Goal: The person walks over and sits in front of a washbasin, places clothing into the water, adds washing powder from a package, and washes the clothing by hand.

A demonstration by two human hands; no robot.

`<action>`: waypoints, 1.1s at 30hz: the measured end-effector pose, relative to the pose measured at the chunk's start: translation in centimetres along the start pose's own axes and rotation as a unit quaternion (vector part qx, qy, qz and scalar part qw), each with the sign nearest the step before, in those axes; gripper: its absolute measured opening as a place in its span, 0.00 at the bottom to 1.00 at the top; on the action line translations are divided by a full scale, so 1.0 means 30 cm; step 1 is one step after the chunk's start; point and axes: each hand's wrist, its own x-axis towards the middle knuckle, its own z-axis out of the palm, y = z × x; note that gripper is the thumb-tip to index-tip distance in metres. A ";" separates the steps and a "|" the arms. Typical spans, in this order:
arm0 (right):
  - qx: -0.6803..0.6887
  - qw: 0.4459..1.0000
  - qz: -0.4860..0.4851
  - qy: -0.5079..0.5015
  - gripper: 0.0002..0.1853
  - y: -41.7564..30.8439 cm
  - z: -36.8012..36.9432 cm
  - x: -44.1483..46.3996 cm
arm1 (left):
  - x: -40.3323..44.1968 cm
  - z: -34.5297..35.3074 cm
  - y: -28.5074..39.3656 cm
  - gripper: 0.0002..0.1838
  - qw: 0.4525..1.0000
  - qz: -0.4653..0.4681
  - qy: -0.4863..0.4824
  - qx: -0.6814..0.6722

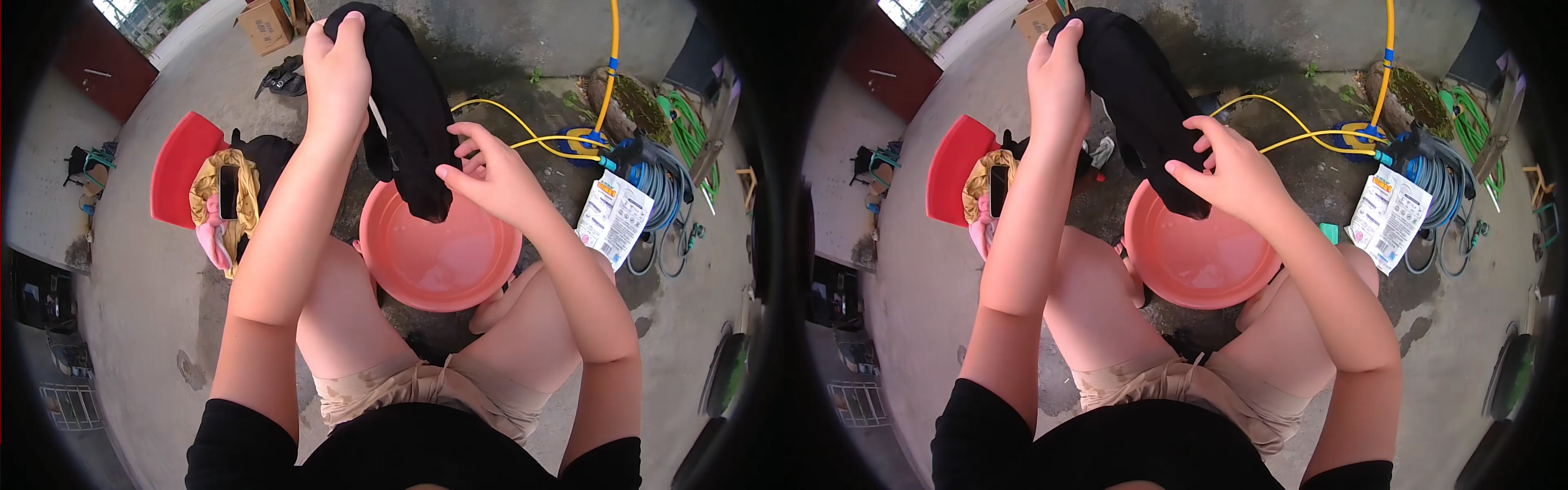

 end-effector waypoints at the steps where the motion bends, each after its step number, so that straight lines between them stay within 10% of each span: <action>1: -0.041 0.999 -0.008 0.000 0.16 0.039 0.009 0.026 | -0.033 0.009 -0.038 0.14 0.998 -0.045 0.002 0.037; 10: 0.070 0.979 0.082 -0.173 0.09 0.332 -0.030 0.132 | -0.153 -0.117 -0.357 0.12 0.943 -0.324 -0.035 0.065; 14: -0.128 0.941 0.129 -0.285 0.39 0.270 0.051 0.065 | -0.186 -0.071 -0.346 0.12 0.932 -0.356 -0.052 0.050; 20: -0.128 0.903 0.132 -0.388 0.24 0.361 0.160 0.111 | -0.183 -0.086 -0.314 0.12 0.934 -0.352 -0.067 -0.013; 33: 0.416 0.877 0.212 -0.113 0.18 0.236 -0.010 0.095 | -0.113 -0.240 -0.312 0.18 0.924 -0.364 -0.081 0.080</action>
